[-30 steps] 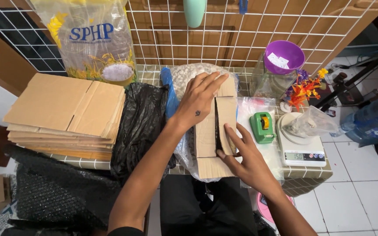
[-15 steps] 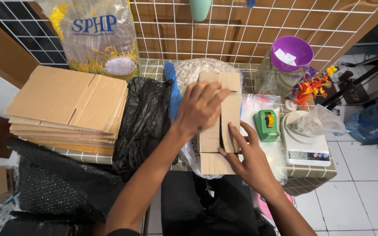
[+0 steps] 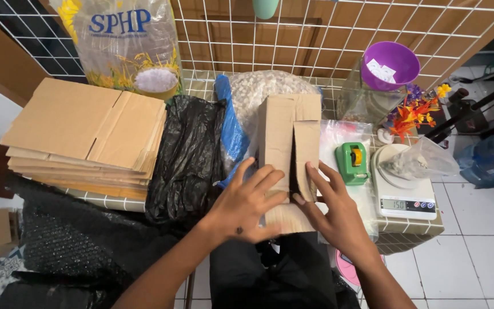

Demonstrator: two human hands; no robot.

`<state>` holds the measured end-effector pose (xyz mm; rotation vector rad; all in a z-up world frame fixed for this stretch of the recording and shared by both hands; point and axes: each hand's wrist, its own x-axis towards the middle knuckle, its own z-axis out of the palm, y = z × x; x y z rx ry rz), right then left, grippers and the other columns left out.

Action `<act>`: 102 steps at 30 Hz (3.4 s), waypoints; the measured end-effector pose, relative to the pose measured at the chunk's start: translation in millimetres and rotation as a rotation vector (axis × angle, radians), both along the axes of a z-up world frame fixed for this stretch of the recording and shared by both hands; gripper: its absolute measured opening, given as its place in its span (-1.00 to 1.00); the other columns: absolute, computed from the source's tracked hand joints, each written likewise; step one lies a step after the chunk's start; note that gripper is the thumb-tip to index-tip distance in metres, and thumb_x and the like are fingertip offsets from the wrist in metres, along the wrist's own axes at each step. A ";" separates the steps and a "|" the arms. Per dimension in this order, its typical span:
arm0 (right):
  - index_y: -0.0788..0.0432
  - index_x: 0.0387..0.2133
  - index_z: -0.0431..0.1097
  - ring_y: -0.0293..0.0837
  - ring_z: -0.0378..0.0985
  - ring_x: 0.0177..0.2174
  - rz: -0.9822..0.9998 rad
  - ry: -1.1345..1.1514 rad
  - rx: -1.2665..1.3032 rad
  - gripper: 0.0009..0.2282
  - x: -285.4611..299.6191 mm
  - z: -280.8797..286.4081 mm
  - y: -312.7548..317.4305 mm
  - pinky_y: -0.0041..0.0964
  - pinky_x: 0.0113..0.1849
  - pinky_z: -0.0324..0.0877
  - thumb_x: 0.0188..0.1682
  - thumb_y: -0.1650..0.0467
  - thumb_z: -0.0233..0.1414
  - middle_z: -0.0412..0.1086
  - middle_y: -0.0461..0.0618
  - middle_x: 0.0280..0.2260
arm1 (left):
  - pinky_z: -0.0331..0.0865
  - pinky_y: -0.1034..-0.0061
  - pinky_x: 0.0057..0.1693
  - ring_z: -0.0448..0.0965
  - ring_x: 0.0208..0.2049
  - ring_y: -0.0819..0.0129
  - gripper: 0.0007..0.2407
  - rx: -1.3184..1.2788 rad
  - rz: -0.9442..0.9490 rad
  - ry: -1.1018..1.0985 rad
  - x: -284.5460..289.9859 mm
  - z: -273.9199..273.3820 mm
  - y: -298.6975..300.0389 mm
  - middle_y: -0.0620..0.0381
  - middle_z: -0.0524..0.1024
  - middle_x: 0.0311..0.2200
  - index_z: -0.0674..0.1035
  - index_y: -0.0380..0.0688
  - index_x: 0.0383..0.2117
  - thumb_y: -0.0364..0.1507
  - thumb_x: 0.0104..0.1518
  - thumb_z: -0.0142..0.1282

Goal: The person scoops aquarium gravel from a large bag into a small plastic bag, weighs it on a digital scale, places the small bag into a cardboard box, and wraps the box in a black plastic bag.

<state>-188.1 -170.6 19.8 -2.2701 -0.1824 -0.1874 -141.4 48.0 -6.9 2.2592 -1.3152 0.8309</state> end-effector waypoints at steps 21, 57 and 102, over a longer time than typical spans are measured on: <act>0.16 0.05 0.37 -0.06 0.53 0.03 0.033 0.052 0.241 -0.69 -3.1 -12.6 -13.4 -0.21 -0.06 0.54 0.05 0.36 0.00 0.25 0.10 0.27 | 0.25 0.30 0.06 0.40 0.03 0.18 -0.82 -0.211 0.103 0.077 -0.2 -32.6 -9.6 0.15 0.52 -0.01 0.62 -0.01 -0.15 -0.53 0.15 0.23; 0.20 0.23 0.07 0.12 0.34 0.03 0.110 -0.002 0.547 -0.37 10.0 -40.8 -43.0 0.08 -0.05 0.35 -0.13 0.55 0.19 0.29 0.18 0.04 | 0.08 -0.01 0.38 0.17 0.33 -0.28 -0.32 -0.783 -0.027 0.599 -30.0 6.2 -28.9 -0.32 0.12 0.28 0.19 -0.33 0.24 -0.42 0.02 0.36; 0.20 0.10 0.39 0.09 0.38 -0.14 -0.156 -0.375 -0.170 -0.60 59.1 -99.7 -10.5 -0.09 -0.10 0.36 0.06 0.23 0.13 0.27 0.09 -0.04 | 0.48 0.08 -0.07 0.54 -0.16 -0.20 -0.46 -0.527 0.628 0.444 2.4 -65.0 -17.4 -0.18 0.42 -0.15 0.53 -0.32 -0.09 -0.05 0.06 0.31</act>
